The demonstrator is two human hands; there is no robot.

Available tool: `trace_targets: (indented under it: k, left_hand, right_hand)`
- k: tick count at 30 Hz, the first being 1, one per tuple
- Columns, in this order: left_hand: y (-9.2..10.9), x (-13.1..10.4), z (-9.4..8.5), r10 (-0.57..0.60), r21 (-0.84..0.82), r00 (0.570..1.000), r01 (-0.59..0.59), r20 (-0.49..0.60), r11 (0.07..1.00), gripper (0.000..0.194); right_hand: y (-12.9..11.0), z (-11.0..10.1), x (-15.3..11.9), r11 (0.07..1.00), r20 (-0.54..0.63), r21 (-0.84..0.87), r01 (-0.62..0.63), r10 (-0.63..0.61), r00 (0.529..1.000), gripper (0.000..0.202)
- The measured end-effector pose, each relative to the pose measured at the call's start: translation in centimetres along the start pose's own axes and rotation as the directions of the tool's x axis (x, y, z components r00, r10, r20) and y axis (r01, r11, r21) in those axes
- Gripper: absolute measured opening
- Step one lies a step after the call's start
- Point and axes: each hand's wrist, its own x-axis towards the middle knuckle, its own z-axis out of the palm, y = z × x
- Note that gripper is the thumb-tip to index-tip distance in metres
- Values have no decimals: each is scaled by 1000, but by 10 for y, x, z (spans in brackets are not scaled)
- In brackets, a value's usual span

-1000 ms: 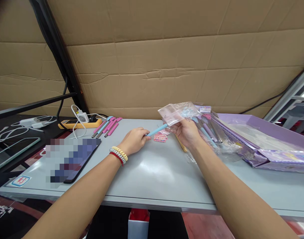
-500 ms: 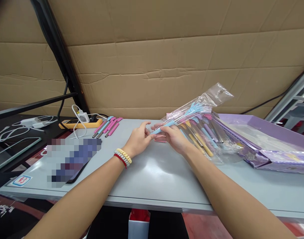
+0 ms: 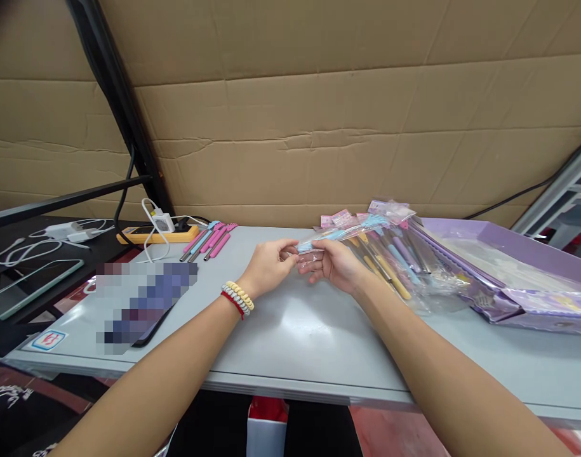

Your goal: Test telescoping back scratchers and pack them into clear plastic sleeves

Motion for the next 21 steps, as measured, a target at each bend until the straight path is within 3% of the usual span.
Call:
trace_targets:
  k: [4,8,14,21]
  left_hand:
    - [-6,1,0,95,150,995,-97,18,984,26]
    - [-13,-1,1,131,238,991,-130,11,962,28]
    - [-14,-1,0,135,290,991,-133,13,948,24]
    - [-12,0,1,203,285,978,-179,-55,942,21]
  right_hand:
    - [-3,0,-1,996,-24,17,-90,90,996,22]
    - [0,2,-1,997,-17,6,-81,81,997,18]
    - [7,3,2,994,43,-44,-99,101,994,18]
    - [8,4,4,997,30,-35,-73,74,997,20]
